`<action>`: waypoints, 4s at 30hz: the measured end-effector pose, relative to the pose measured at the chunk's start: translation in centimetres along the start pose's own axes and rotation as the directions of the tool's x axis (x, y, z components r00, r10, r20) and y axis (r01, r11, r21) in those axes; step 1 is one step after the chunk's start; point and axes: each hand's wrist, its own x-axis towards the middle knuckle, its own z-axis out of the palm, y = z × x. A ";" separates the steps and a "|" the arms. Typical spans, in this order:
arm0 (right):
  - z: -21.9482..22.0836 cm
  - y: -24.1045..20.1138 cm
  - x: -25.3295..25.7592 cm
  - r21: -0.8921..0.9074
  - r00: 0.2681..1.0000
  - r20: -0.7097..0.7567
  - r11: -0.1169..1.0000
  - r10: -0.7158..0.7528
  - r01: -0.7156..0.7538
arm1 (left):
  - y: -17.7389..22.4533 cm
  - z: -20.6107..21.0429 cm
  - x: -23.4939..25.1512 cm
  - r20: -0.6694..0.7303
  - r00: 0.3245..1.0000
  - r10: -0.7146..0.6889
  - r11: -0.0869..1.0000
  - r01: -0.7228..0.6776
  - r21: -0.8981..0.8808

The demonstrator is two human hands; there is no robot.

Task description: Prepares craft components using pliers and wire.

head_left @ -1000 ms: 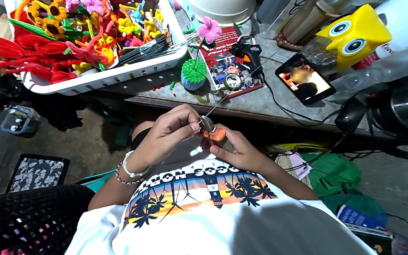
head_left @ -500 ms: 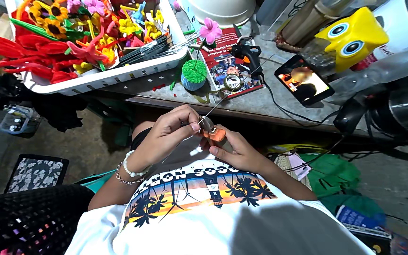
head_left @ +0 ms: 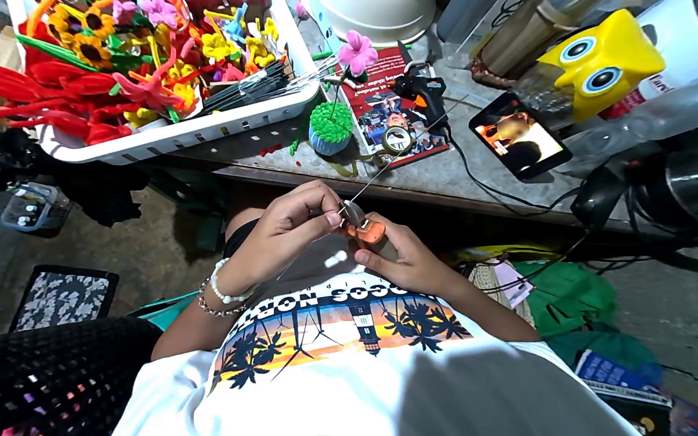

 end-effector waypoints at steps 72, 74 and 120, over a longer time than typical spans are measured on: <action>1.7 2.9 0.4 0.009 0.988 -0.148 0.999 -0.039 0.040 | -0.4 0.7 0.1 0.041 0.999 -0.005 0.994 0.000 0.110; 1.8 3.1 0.4 0.005 0.988 -0.151 0.999 -0.036 0.037 | -0.4 0.7 0.1 0.044 0.999 -0.009 0.992 0.004 0.125; 0.4 1.6 0.2 -0.182 0.990 -0.073 0.974 0.124 -0.135 | -0.4 0.4 0.2 -0.073 0.994 -0.087 0.974 0.100 0.205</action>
